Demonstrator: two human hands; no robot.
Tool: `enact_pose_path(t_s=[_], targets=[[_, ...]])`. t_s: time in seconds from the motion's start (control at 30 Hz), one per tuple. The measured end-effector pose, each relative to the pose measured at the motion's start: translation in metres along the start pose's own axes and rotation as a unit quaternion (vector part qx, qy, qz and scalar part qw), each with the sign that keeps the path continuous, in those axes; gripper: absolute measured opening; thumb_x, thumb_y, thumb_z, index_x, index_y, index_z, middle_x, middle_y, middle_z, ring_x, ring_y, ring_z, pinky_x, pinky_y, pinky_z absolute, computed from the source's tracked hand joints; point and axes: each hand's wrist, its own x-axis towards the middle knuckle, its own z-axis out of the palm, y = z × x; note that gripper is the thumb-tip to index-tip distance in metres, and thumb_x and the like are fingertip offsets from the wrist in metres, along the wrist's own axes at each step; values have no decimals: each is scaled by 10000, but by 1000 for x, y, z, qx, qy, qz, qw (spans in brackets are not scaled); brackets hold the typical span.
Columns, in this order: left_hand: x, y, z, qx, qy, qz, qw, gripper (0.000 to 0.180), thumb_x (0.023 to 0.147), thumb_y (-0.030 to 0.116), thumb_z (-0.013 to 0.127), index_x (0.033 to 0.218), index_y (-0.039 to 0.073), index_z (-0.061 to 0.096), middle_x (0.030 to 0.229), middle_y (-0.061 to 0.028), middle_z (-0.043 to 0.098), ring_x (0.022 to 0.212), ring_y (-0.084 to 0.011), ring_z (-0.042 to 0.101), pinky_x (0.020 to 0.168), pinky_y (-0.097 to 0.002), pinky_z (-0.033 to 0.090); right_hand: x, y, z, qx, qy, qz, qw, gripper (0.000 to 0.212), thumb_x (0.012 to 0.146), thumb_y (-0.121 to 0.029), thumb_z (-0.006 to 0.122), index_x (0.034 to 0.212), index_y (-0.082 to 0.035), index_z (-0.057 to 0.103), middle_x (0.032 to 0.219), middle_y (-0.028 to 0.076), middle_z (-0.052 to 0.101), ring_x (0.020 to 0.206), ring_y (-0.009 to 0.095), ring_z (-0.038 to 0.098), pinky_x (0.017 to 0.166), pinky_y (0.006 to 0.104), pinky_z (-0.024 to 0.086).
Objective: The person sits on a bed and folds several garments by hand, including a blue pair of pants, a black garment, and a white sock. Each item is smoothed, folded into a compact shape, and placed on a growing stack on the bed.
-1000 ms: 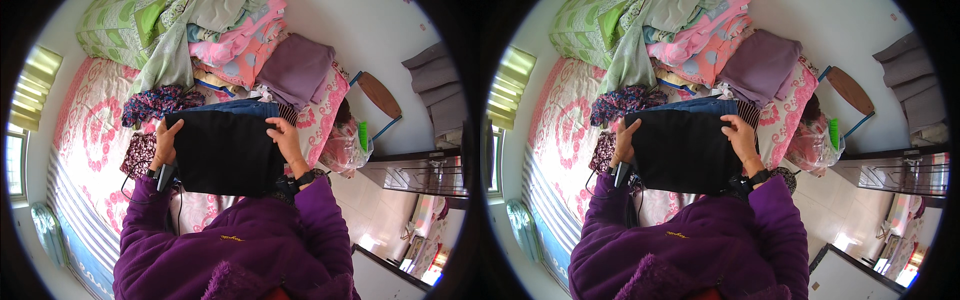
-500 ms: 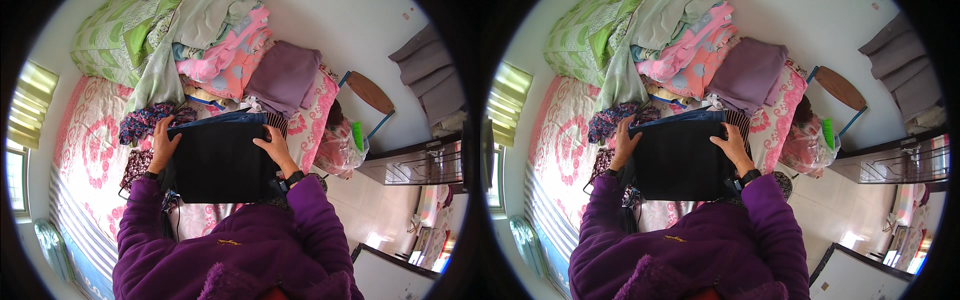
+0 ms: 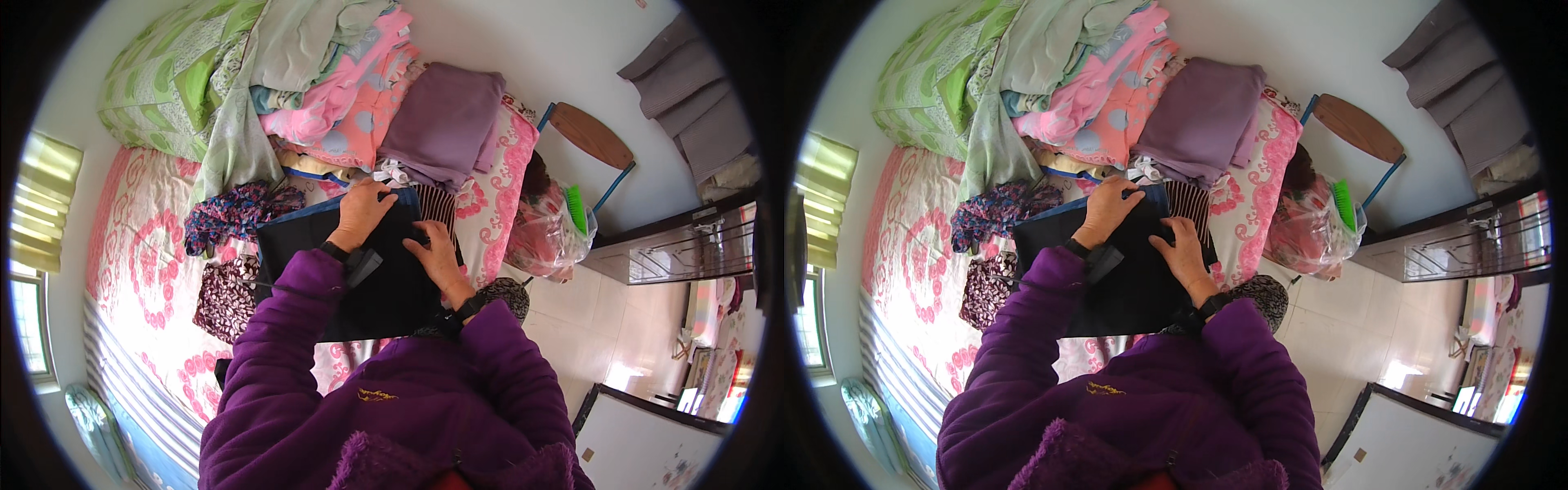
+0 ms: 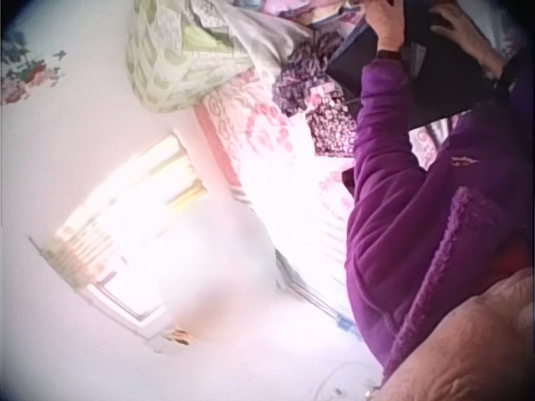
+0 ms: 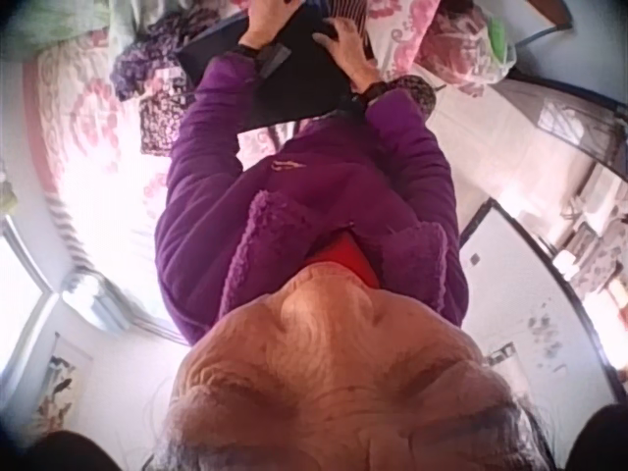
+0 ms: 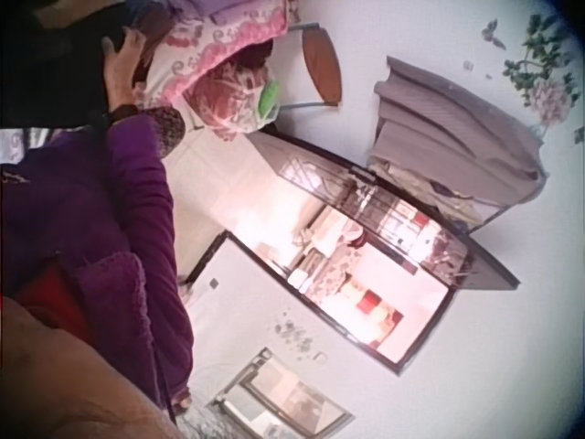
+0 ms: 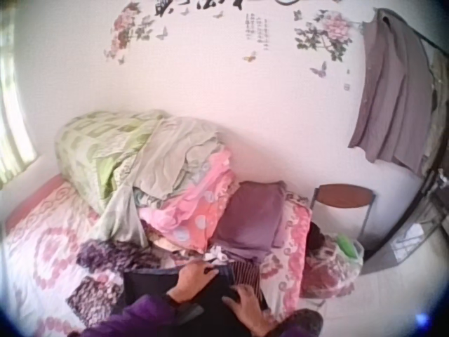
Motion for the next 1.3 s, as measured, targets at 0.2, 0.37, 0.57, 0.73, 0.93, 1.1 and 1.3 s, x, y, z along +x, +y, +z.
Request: enact_pose_path(t_s=[0.2,0.37,0.57,0.73,0.93,1.1,1.3], targets=[[15,-36,-9,109,71,-10,991,229,913,280,583,870,78,681,869,-154,670,807,-365,660,702,-467,524,-5,-1,0,31,4,21,999,454,829,-268,761,1181,-26,605,1238,169,514,1154,349,524,963,403,463],[10,-96,-69,69,48,-108,991,384,927,319,612,1199,58,539,894,-199,677,851,-430,646,723,-506,498,5,-12,3,-68,37,-14,997,545,804,-376,769,1174,-9,609,1222,148,512,1175,327,502,990,396,449],[-39,-83,-88,-68,-172,-9,983,635,844,432,736,1292,29,536,1092,-190,651,953,-360,650,825,-456,506,10,-6,-1,-98,-79,97,987,701,748,-523,777,1153,27,622,1167,171,538,1114,338,534,969,389,458],[-42,-72,-99,123,-205,17,971,526,837,410,747,1158,16,612,1061,-184,647,996,-344,637,849,-445,497,5,-13,7,-92,-104,86,987,583,772,-420,782,1069,50,607,1132,204,561,1067,380,556,927,430,479],[-35,-82,-109,-63,-179,-34,981,364,829,283,772,1003,-7,637,899,-177,629,845,-328,627,769,-396,491,10,-39,12,-5,16,-3,1000,456,858,-330,719,1051,49,554,1005,200,589,971,402,595,831,446,496],[-18,-87,-94,36,-168,39,984,380,865,259,726,1138,18,617,1028,-188,621,977,-375,594,853,-424,482,24,-35,9,-55,-50,115,991,524,854,-317,725,1183,36,523,1151,209,555,1085,398,562,902,446,478],[-59,-45,-60,216,-36,149,964,523,904,196,651,1409,156,524,1488,-138,436,1415,-324,365,1173,-526,232,0,-36,-4,-110,75,-150,980,693,854,-291,705,1429,-40,411,1427,164,428,1324,358,409,1077,479,330]])
